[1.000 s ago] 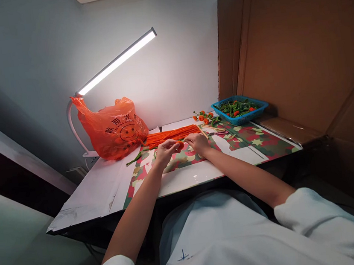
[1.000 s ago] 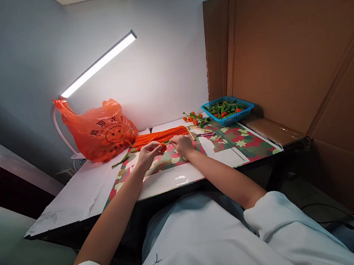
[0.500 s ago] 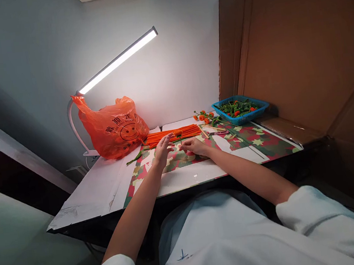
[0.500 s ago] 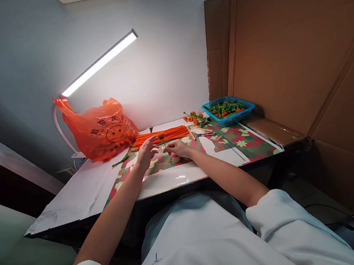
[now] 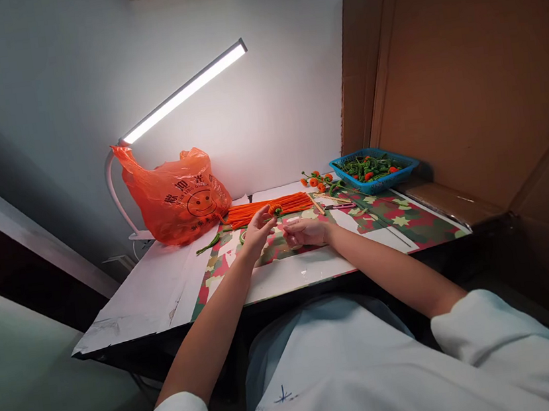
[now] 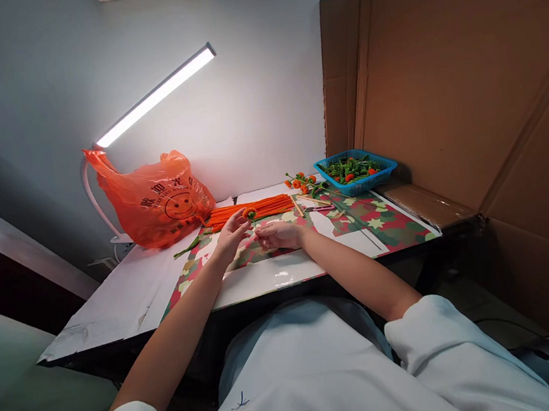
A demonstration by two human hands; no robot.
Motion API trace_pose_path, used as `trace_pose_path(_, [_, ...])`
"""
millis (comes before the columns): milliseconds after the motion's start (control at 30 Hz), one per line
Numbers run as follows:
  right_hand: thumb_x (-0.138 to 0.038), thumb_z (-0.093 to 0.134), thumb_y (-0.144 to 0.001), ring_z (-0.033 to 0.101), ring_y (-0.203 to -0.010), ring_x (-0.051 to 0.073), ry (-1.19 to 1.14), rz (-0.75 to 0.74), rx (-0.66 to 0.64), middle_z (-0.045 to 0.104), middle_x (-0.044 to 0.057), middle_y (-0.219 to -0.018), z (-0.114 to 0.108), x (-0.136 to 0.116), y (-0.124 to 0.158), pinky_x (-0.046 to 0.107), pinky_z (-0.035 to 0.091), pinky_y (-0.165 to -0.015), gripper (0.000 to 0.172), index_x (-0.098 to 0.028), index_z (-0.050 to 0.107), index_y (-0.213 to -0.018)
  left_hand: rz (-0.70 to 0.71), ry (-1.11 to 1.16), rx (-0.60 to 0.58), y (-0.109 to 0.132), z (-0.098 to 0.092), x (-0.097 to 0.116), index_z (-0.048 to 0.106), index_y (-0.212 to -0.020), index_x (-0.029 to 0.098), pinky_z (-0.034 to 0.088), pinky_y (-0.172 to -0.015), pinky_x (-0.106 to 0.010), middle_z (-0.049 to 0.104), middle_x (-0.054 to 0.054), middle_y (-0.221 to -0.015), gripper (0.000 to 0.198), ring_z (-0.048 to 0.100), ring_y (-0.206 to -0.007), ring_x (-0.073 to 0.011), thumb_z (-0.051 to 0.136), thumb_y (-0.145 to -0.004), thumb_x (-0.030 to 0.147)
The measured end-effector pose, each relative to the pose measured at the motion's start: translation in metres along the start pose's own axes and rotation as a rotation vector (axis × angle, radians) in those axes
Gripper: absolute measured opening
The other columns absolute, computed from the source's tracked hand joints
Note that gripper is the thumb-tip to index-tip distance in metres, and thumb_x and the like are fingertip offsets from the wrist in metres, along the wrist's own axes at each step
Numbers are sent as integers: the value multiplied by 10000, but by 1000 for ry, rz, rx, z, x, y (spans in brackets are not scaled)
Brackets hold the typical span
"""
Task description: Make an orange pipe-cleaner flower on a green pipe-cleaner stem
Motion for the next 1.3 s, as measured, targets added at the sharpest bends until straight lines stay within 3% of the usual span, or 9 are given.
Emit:
trace_pose_path(133, [-263,562,-873,440,-512,80,-54,11,51,484,-44,-518,-4,-1,1,208,395,-569,211,-151,561,-694,31,-42,-2,-1,0,0,605,-1175,217,483,-653,-245,647,-68,-1094,579,623,-786,-131,748,-644,397])
trace_pose_path(367, [-212,588,-823,427,-484,76,-106,-44,239,479,-49,-519,-13,-2,1,227,434,-611,177,-159,543,-661,-41,-106,26,-2,-3,-9,650,-1005,170,469,-630,-256,685,-64,-940,474,637,-755,-155,745,-633,447])
trace_pose_path(533, [-243,640,-792,402,-469,69,-91,-23,229,453,-56,-495,-9,-1,2,203,403,-555,151,-152,577,-688,-99,-166,-29,0,1,-14,653,-873,176,434,-581,-240,690,-54,-838,366,638,-735,-168,708,-653,464])
trace_pose_path(767, [-245,671,-768,416,-469,66,-65,-33,269,480,-52,-509,-9,-2,2,205,393,-530,184,-153,552,-662,-173,-129,19,-1,0,-16,637,-803,185,414,-532,-226,683,-58,-813,322,638,-722,-170,636,-708,493])
trace_pose_path(900, [-371,691,-758,430,-486,69,23,-49,240,528,-23,-551,-8,-4,0,200,342,-483,276,-147,571,-649,-171,-85,12,-2,0,-17,637,-792,177,422,-520,-216,677,-55,-830,373,630,-687,-149,672,-677,531])
trace_pose_path(1000, [-551,556,-812,461,-522,91,85,-78,251,531,-1,-568,-9,-10,0,216,362,-507,436,-151,587,-640,-222,-53,32,-2,-1,-21,630,-787,175,417,-502,-214,658,-42,-754,381,602,-613,-128,679,-671,535])
trace_pose_path(1067, [-583,475,-835,451,-530,98,192,-169,369,499,-6,-559,-15,-17,4,226,360,-521,485,-162,570,-613,-244,-62,44,-2,-2,-23,628,-782,176,398,-484,-213,641,-34,-698,386,574,-561,-117,678,-673,543])
trace_pose_path(1167, [-509,510,-827,409,-535,99,560,-369,575,447,-30,-548,-18,-31,11,233,324,-535,409,-175,529,-592,-206,-102,17,-2,-1,-22,630,-775,179,383,-480,-219,624,-27,-663,398,559,-555,-119,674,-678,562])
trace_pose_path(1300, [-383,496,-847,408,-550,108,1050,-442,676,441,-41,-557,-12,-32,12,241,285,-553,294,-185,490,-630,-53,-200,-48,-2,4,-13,631,-757,177,408,-530,-236,608,-16,-665,410,556,-595,-130,670,-679,578])
Point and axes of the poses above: each hand's wrist, its own y-axis away from the middle knuckle, its own z-axis out of the palm, x = y × z, the point moved 6 cm from there along -y, towards the middle knuckle
